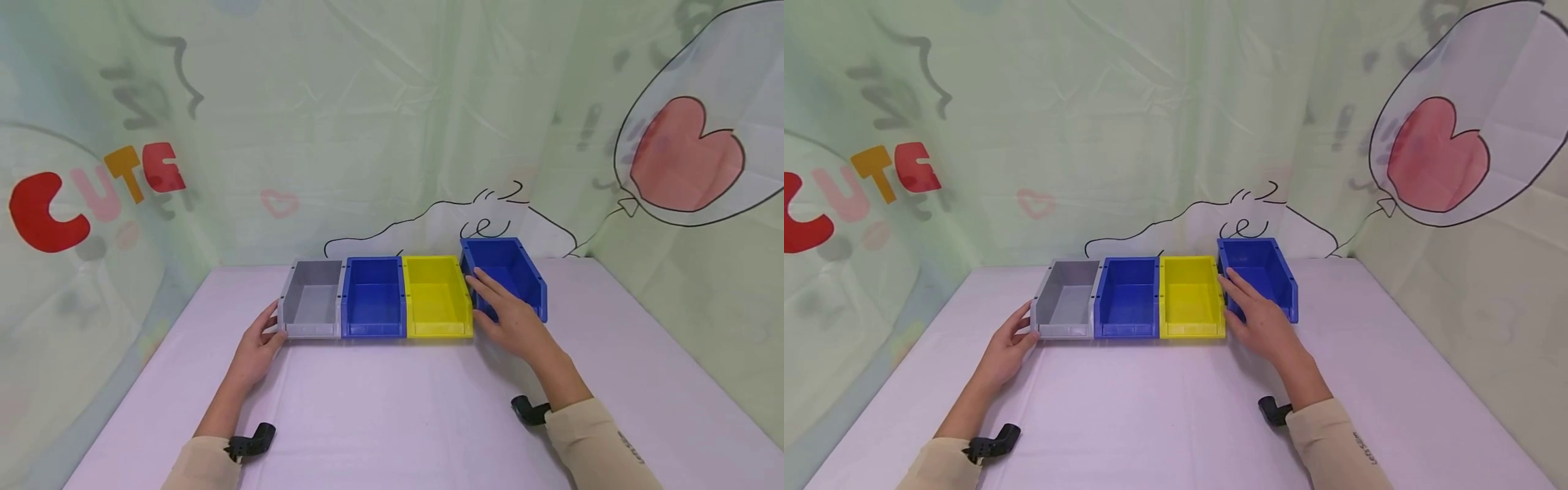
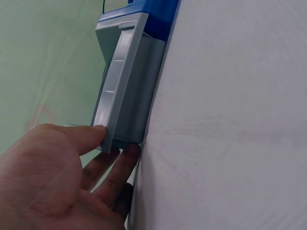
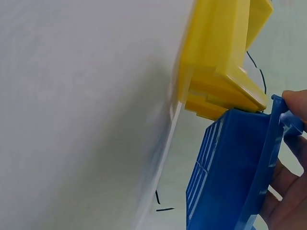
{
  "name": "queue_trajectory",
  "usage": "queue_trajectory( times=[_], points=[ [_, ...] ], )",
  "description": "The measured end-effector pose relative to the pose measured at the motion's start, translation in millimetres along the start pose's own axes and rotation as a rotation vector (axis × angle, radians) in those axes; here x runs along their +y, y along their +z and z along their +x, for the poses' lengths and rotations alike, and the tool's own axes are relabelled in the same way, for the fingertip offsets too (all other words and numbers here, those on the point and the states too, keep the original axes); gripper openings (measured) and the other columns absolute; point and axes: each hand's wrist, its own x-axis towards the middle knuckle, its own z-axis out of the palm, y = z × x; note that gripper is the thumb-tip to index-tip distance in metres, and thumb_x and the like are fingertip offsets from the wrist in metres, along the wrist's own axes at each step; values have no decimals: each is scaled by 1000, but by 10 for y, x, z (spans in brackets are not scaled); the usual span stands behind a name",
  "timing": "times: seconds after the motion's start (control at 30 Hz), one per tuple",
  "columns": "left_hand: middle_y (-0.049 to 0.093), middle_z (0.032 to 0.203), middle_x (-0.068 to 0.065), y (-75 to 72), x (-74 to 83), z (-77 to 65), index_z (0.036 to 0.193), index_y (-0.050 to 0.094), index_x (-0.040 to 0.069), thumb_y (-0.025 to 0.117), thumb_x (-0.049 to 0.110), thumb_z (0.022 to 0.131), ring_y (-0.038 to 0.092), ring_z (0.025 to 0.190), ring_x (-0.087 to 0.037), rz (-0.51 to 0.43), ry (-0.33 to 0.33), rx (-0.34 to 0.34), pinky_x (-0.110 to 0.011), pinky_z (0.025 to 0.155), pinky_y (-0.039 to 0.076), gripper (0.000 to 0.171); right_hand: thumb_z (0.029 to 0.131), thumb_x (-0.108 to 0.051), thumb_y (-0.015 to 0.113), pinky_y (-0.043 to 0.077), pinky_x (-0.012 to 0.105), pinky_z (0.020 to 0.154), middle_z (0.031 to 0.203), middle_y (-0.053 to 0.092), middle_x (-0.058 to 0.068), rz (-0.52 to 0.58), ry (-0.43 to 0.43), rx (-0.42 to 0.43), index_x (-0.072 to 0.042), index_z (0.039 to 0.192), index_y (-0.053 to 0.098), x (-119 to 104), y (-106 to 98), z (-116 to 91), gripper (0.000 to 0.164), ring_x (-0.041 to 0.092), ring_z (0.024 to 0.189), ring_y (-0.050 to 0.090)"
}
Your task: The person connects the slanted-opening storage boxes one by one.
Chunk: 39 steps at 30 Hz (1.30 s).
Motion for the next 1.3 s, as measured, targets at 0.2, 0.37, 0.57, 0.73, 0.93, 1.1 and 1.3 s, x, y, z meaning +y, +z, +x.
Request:
queue_trajectory(
  times=[0.2,0.37,0.57,0.73,0.93,1.1,1.3],
  points=[
    [43,158,-27,-14,-13,0,166,24,17,53,9,107,59,131,-44,-9,4,-2,-54,111,47,66,101,-22,66,42,66,111,172,25,7,11,5,-28,-21,163,34,-8,-9,12,69,47,146,42],
    [43,158,-27,-8,-10,4,166,24,18,53,9,107,59,132,-44,-11,-10,-1,-54,112,47,66,102,-22,66,41,65,112,172,25,8,14,3,-59,-17,162,35,13,1,11,68,46,148,40],
    [42,158,-26,-10,2,-6,166,24,19,52,11,107,58,132,-44,-5,-11,-3,-54,112,47,66,102,-23,66,41,66,112,173,23,8,22,11,-71,-18,163,35,27,15,7,69,46,148,40],
    [43,158,-26,-18,-4,-9,166,23,20,52,11,108,58,132,-44,-1,-2,-3,-55,113,46,66,102,-23,65,42,66,111,173,22,7,19,20,-84,-18,163,33,23,17,9,69,47,147,40],
    [43,158,-26,-22,-6,-14,166,24,21,53,12,107,59,131,-43,10,-3,-3,-54,112,47,66,102,-23,65,45,64,110,173,21,7,10,18,-90,-19,163,33,15,4,-9,69,47,143,46],
    [44,158,-26,-25,-11,-10,166,24,20,53,10,107,60,130,-42,9,1,-5,-49,110,48,67,102,-24,65,47,62,108,173,22,7,-2,15,-88,-19,164,32,20,1,-13,70,46,139,51],
    [43,158,-26,-29,-17,-18,166,23,21,54,12,107,59,131,-43,5,-3,-8,-53,111,48,67,102,-25,66,49,61,106,173,22,7,-6,16,-90,-19,164,32,16,10,-11,70,46,136,54]
  ],
)
